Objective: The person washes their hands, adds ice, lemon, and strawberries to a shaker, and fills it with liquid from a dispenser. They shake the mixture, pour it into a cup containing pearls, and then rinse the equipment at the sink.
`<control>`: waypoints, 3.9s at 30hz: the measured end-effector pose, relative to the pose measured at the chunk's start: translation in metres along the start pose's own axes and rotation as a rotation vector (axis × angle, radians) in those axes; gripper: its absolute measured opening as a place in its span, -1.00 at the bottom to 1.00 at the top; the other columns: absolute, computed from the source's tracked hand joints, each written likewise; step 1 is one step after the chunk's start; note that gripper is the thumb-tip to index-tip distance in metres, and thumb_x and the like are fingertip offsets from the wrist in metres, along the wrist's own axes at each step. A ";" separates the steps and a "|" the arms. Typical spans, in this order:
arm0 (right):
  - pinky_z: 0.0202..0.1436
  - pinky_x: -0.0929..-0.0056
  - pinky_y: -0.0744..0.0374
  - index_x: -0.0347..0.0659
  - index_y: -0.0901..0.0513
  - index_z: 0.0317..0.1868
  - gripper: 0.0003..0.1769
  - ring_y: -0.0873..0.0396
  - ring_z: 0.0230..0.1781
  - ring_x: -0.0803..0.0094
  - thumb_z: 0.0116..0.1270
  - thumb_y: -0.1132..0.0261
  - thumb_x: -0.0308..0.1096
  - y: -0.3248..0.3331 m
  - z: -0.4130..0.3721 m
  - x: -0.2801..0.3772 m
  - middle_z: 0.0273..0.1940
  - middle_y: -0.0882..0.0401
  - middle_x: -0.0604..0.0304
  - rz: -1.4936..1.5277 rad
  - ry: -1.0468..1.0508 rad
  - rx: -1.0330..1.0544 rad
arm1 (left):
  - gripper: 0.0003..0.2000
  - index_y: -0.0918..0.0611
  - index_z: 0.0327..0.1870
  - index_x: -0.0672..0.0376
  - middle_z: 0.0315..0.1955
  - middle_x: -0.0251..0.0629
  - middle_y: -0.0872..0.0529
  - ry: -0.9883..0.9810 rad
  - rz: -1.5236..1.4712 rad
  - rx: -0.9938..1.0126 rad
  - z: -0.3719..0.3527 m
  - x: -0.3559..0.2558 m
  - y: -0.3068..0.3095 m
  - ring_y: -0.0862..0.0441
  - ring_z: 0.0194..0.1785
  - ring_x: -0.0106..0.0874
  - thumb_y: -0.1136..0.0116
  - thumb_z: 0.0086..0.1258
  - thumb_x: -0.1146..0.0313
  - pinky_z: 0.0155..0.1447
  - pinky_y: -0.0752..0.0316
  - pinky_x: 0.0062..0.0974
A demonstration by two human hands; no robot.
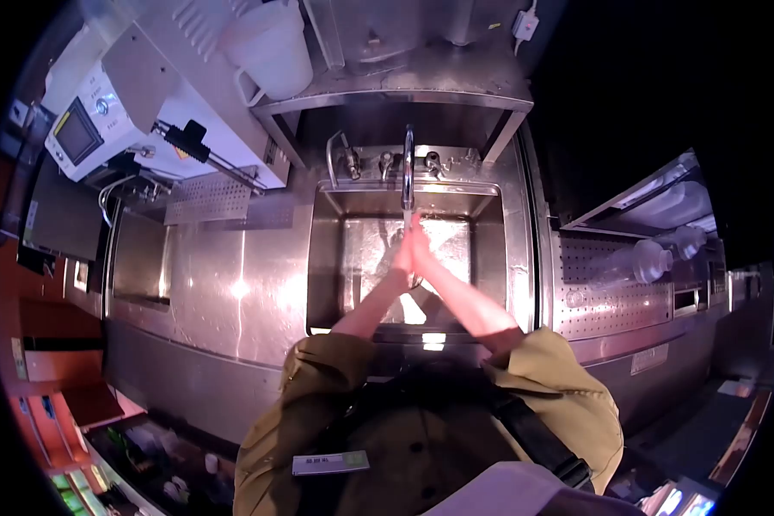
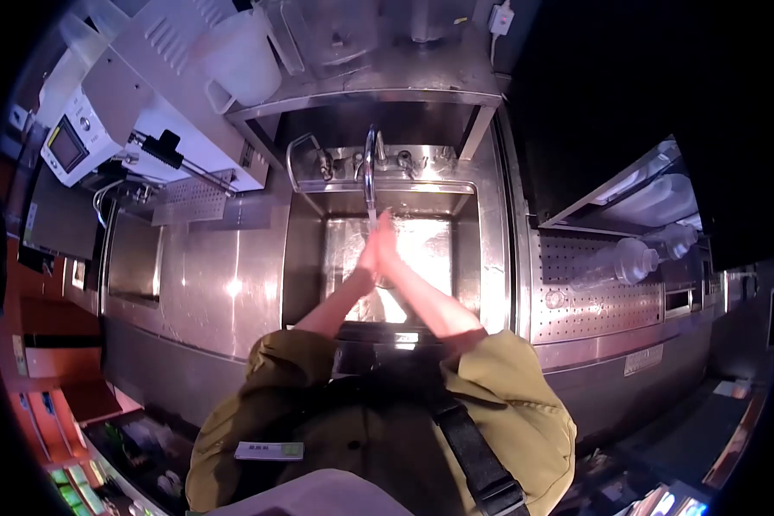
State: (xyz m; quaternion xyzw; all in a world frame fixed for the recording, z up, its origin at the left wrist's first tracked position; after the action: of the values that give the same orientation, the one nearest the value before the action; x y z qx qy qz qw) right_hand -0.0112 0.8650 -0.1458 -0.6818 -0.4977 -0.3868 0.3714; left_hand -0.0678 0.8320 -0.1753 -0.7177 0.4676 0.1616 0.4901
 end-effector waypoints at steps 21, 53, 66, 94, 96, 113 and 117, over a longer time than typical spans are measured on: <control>0.03 0.12 -0.46 -0.42 -0.41 0.00 -0.51 -0.51 -0.09 -0.10 0.08 -0.14 -0.29 0.020 0.047 0.142 -0.15 -0.53 -0.22 -0.622 0.237 -0.303 | -0.88 -0.51 -0.27 0.16 -0.37 -0.36 -0.59 0.332 -0.134 -0.023 -0.009 -0.059 0.006 -0.55 -0.26 -0.43 -0.04 0.28 0.34 -0.19 -0.43 -0.34; 0.01 0.19 -0.49 -0.24 -0.43 0.08 -0.44 -0.51 -0.08 0.00 0.14 -0.20 -0.08 0.744 -0.486 -0.109 -0.14 -0.56 -0.07 -0.672 -0.136 -0.766 | -0.76 -0.52 -0.17 0.25 -0.20 -0.16 -0.48 -0.724 0.945 0.204 -0.158 0.364 -0.527 -0.44 -0.11 -0.33 0.05 0.14 0.62 0.01 -0.37 -0.45; 0.00 0.12 -0.49 -0.29 -0.61 -0.22 -0.59 -0.53 -0.14 -0.02 0.13 -0.10 -0.10 0.980 -0.406 -0.206 -0.23 -0.58 -0.15 -0.738 -0.312 -0.613 | -0.83 -0.48 -0.14 0.16 -0.41 -0.29 -0.53 -0.550 0.251 -0.493 -0.002 0.373 -0.529 -0.44 -0.49 -0.48 0.08 0.29 0.40 -0.46 -0.40 -0.50; -0.01 0.13 -0.49 -0.21 -0.22 0.07 -0.17 -0.41 -0.01 -0.05 -0.17 -0.38 -0.03 0.721 -0.089 0.344 -0.01 -0.27 -0.10 -0.778 0.685 0.042 | -0.20 -0.24 0.27 0.08 0.25 -0.11 -0.22 0.231 -1.403 -0.209 0.040 0.341 -0.667 -0.06 0.35 -0.16 -0.10 -0.01 -0.17 0.37 -0.01 -0.05; 0.01 0.14 -0.48 -0.21 -0.26 0.09 -0.16 -0.44 -0.03 -0.06 -0.15 -0.38 0.03 0.717 -0.088 0.345 0.00 -0.29 -0.09 -0.800 0.685 0.084 | -0.24 -0.21 0.27 -0.05 0.26 -0.31 -0.17 0.292 -1.393 -0.485 0.029 0.334 -0.673 -0.10 0.33 -0.24 -0.04 -0.02 -0.14 0.35 -0.07 -0.06; 0.11 0.18 -0.36 -0.27 -0.35 0.10 -0.27 -0.38 0.04 0.00 0.03 -0.31 0.04 0.838 -0.090 0.172 0.00 -0.41 -0.10 -0.708 0.830 0.067 | -0.33 -0.18 0.22 0.16 0.05 0.16 -0.32 -0.505 -0.695 -0.396 -0.177 0.384 -0.597 -0.32 0.13 0.05 -0.16 0.19 0.03 0.29 -0.20 0.01; 0.17 0.18 -0.30 -0.29 -0.27 0.18 -0.22 -0.35 0.08 -0.03 0.05 -0.29 0.02 0.863 -0.088 0.188 0.06 -0.36 -0.14 -0.905 0.756 0.354 | -0.33 -0.09 0.30 0.08 0.07 0.02 -0.36 -0.649 -0.497 -0.662 -0.222 0.404 -0.603 -0.35 0.15 -0.10 -0.13 0.24 0.14 0.21 -0.30 -0.04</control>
State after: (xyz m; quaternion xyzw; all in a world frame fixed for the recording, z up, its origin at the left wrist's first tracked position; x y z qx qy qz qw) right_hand 0.8475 0.6625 -0.0440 -0.1469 -0.6283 -0.6324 0.4287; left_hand 0.5884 0.4848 -0.0168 -0.8364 0.0309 0.3936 0.3802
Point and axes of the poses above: each hand's wrist, its own z-axis towards the middle knuckle, its own y-axis out of the back of the hand, x = y × z, the point moved 5 cm from there along z, towards the middle knuckle
